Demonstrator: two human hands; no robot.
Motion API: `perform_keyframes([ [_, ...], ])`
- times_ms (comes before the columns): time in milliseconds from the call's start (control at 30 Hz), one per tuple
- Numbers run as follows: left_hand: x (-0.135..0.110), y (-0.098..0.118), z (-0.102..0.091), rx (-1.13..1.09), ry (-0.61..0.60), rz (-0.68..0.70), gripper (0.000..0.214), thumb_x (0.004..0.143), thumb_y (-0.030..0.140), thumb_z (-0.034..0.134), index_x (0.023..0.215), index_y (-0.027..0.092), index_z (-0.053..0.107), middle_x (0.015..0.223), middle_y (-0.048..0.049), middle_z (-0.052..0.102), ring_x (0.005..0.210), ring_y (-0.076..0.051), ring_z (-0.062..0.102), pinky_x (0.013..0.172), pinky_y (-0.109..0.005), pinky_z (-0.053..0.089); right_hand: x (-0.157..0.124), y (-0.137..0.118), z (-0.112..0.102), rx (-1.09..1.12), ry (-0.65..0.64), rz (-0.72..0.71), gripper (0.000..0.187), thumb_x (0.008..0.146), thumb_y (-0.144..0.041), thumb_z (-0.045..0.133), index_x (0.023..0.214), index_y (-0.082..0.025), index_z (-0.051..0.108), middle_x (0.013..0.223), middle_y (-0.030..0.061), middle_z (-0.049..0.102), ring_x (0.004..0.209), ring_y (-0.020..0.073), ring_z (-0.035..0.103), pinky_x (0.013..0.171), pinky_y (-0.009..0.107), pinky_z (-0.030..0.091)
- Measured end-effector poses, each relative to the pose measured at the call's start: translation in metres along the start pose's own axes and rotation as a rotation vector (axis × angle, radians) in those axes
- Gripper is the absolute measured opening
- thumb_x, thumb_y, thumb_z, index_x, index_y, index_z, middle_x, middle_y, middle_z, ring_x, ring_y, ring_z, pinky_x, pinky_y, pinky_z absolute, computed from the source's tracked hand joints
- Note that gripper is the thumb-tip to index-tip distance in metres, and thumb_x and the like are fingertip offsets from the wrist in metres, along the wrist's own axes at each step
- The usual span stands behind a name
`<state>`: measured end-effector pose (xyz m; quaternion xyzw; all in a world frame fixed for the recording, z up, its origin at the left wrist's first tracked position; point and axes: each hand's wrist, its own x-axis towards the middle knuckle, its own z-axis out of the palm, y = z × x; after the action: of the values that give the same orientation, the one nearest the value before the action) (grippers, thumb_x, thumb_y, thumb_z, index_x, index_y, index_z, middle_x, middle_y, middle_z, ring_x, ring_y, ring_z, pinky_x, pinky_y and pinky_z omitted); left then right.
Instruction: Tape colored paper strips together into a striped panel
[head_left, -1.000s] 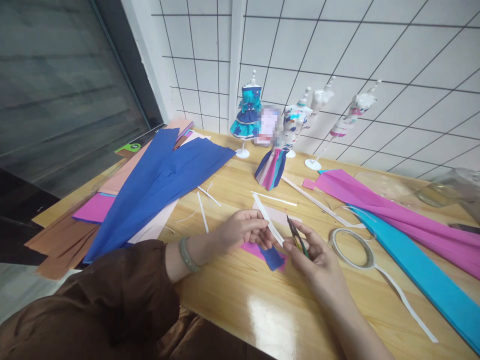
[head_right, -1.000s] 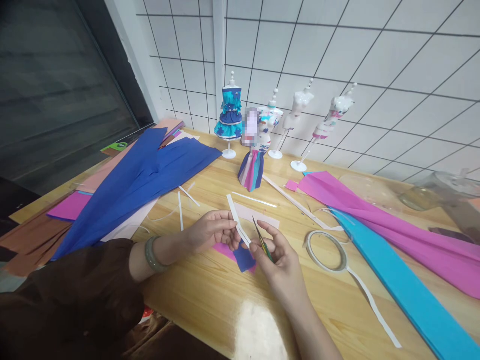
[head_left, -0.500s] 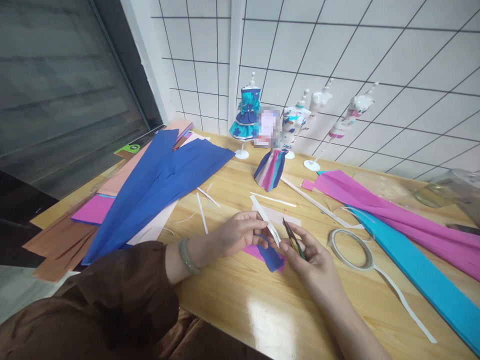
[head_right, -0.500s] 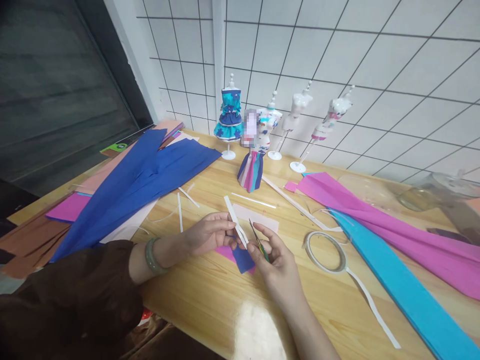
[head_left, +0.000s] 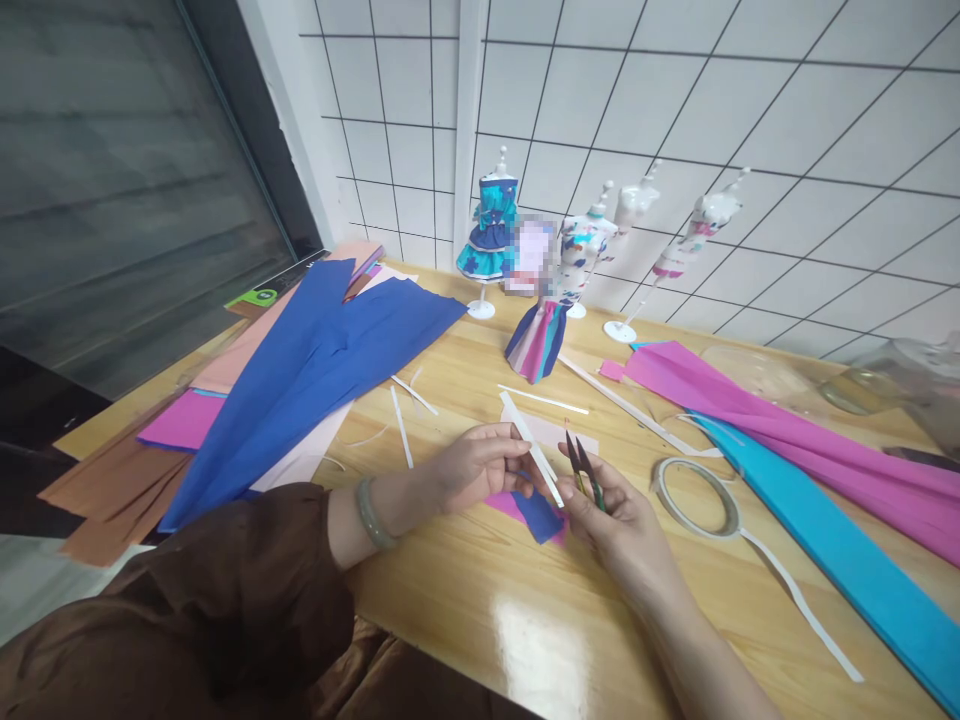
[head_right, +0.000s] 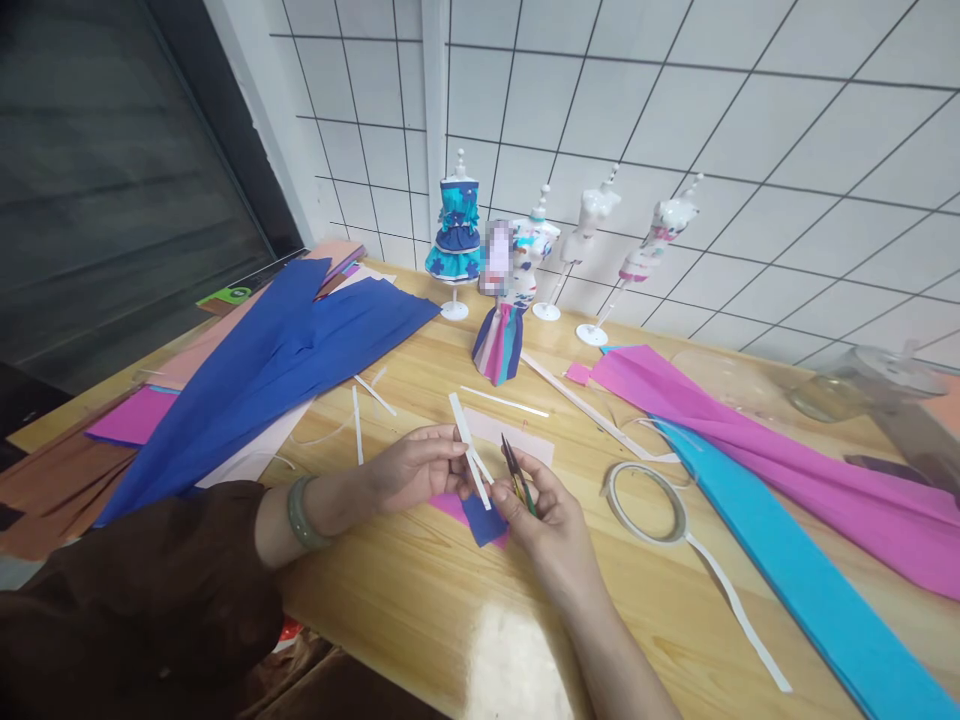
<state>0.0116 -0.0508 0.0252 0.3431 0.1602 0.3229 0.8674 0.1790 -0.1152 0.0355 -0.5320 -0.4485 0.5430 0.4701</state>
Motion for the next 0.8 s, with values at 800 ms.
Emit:
perform_keyframes([
  [800,0.0,0.004,0.002,0.043,0.077,0.018,0.019,0.071,0.025,0.065,0.079,0.011,0.055,0.068,-0.0055,0.062,0.061,-0.013,0.058,0.059,-0.025,0.041,-0.002,-0.003,-0.002,0.112,0.054,0.059,0.056,0.068,-0.042,0.069,0.115,-0.018,0.053,0.064,-0.0014,0.057,0.044,0.0078,0.044,0.038,0.02,0.03],
])
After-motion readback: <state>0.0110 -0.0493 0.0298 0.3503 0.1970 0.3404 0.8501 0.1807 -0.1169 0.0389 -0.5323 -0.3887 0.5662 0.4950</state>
